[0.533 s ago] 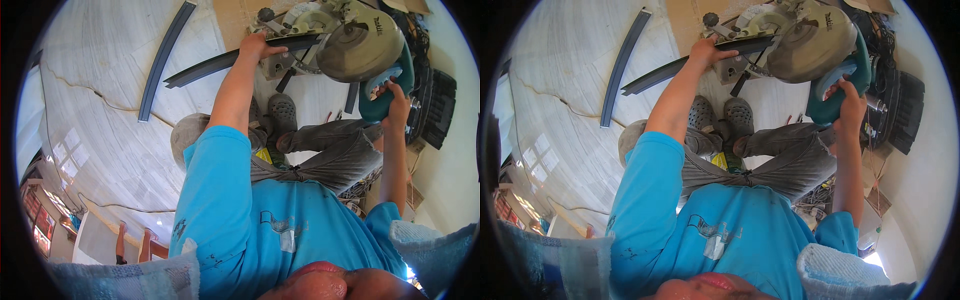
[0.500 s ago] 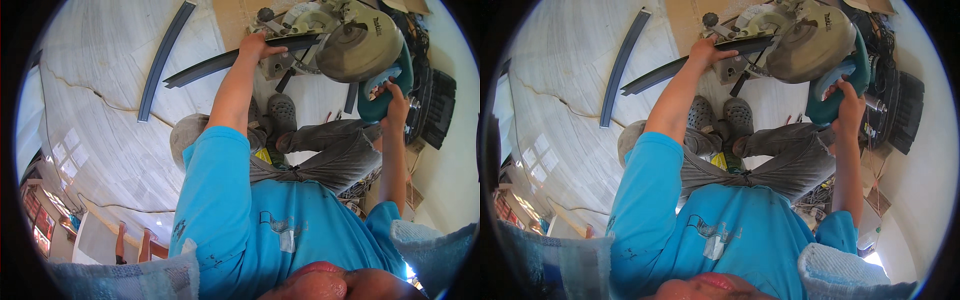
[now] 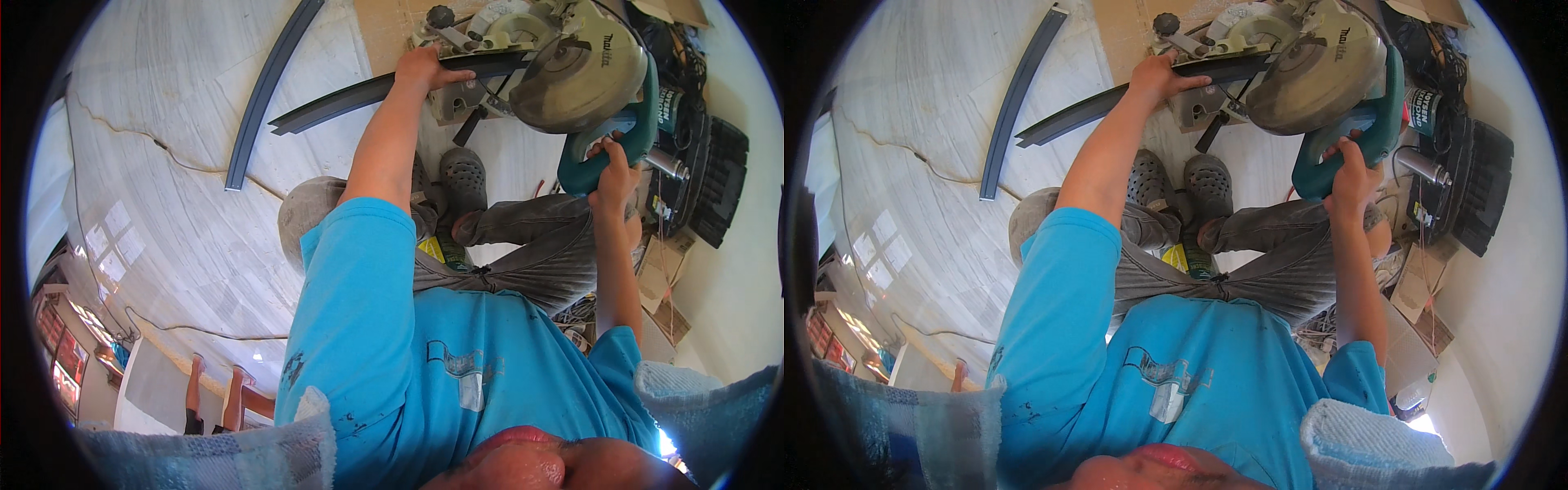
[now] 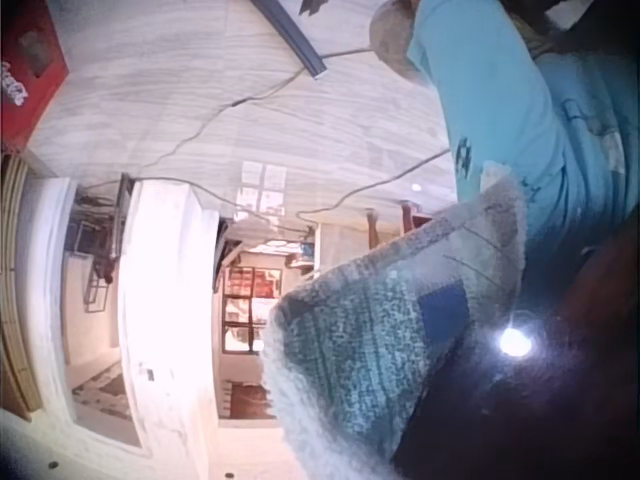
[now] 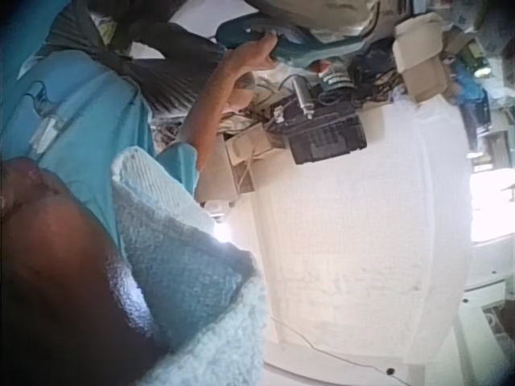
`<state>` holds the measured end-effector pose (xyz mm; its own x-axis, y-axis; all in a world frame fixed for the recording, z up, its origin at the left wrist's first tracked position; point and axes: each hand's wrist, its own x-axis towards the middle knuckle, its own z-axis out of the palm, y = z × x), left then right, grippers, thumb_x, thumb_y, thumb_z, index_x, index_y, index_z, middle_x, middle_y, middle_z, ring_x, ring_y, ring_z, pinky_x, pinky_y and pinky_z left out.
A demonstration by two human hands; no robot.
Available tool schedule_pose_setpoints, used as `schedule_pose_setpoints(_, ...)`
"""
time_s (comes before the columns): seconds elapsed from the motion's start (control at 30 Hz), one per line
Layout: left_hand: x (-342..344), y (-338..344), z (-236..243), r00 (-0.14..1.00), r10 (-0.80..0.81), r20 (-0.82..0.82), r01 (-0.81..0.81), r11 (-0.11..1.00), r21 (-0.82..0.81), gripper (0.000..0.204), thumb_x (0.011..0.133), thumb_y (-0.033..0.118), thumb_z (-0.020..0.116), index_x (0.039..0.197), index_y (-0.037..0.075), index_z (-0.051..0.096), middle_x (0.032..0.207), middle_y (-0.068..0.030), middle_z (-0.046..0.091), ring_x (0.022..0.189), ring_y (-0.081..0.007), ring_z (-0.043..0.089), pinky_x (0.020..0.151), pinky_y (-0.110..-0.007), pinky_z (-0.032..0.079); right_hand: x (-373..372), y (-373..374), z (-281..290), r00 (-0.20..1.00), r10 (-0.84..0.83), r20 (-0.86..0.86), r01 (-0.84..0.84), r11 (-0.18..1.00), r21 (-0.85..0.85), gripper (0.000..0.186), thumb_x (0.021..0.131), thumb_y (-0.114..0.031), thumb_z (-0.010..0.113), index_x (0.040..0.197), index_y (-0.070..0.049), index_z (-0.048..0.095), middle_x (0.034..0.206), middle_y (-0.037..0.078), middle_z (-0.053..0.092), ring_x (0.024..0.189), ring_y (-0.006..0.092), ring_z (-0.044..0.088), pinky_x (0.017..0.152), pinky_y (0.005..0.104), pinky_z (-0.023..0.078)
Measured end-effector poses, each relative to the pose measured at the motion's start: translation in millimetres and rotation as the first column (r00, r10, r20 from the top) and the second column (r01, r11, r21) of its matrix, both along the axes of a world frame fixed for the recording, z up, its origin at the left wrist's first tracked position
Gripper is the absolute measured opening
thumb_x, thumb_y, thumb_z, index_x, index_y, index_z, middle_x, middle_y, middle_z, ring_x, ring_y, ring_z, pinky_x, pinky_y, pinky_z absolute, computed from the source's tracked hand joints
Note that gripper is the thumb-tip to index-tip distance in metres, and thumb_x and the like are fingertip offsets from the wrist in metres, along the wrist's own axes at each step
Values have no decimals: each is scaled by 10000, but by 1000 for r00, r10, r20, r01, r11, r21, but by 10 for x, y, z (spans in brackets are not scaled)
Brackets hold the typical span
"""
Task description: Measure and cut a black metal profile using a miter saw.
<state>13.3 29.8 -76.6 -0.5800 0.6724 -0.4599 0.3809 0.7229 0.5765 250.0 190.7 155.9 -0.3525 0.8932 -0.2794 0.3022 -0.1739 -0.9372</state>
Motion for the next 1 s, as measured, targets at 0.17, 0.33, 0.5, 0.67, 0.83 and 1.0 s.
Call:
schedule_pose_setpoints(0.17, -4, 4, 22, 1000, -2, 30, 1, 1000, 6, 1090, 575, 879, 677, 1227, 8, 605, 1073, -199, 710, 1047, -327, 682, 906, -425, 545, 37, -2, -76, 1000, -3, 3, 3, 1000, 22, 241, 847, -38, 644, 1058, 43, 561, 834, 112, 593, 687, 212, 608, 636, 336, 495)
schedule_pose_setpoints(0.33, -9, -8, 16, 1000, 9, -13, -9, 1000, 11, 1084, 573, 869, 691, 1222, 6, 602, 1072, -196, 711, 1050, -329, 681, 907, -425, 545, 43, -7, -97, 1000, 20, -13, -20, 1000, 19, 219, 877, -30, 630, 1074, 39, 565, 835, 113, 607, 741, 200, 598, 684, 342, 511)
schedule_pose_setpoints(0.5, -17, 8, 77, 1000, 7, 3, -7, 1000, -13, 1080, 572, 863, 698, 1227, 11, 597, 1083, -194, 709, 1056, -330, 679, 909, -425, 545, 56, -38, -162, 999, -2, -37, 3, 1000, 26, 209, 861, -12, 627, 1055, 34, 565, 844, 105, 602, 715, 201, 606, 666, 337, 506)
schedule_pose_setpoints(0.67, 2, -9, 42, 1000, 3, -2, -3, 1000, -25, 1081, 572, 870, 690, 1229, 18, 597, 1107, -196, 703, 1073, -326, 673, 918, -425, 542, 98, -107, -331, 999, -17, -46, 20, 998, 62, 203, 842, 6, 631, 1032, 37, 567, 850, 103, 606, 686, 203, 618, 643, 332, 504)
schedule_pose_setpoints(0.83, 12, -7, 18, 1000, 4, -30, -4, 1000, 10, 1047, 601, 874, 665, 1272, 73, 602, 1045, -204, 715, 1046, -337, 680, 918, -430, 534, 97, -231, -454, 994, -36, -98, 45, 995, 85, 202, 834, 34, 640, 1024, 24, 571, 861, 101, 616, 686, 203, 618, 650, 329, 507)
schedule_pose_setpoints(1.0, -13, 6, 39, 1000, -5, -28, 4, 1000, -20, 1082, 585, 886, 661, 1278, 59, 593, 1079, -193, 711, 1059, -327, 677, 916, -427, 540, 122, -306, -622, 991, -49, -122, 60, 994, 94, 185, 844, 28, 646, 1016, 19, 580, 875, 93, 624, 695, 192, 618, 661, 323, 507)
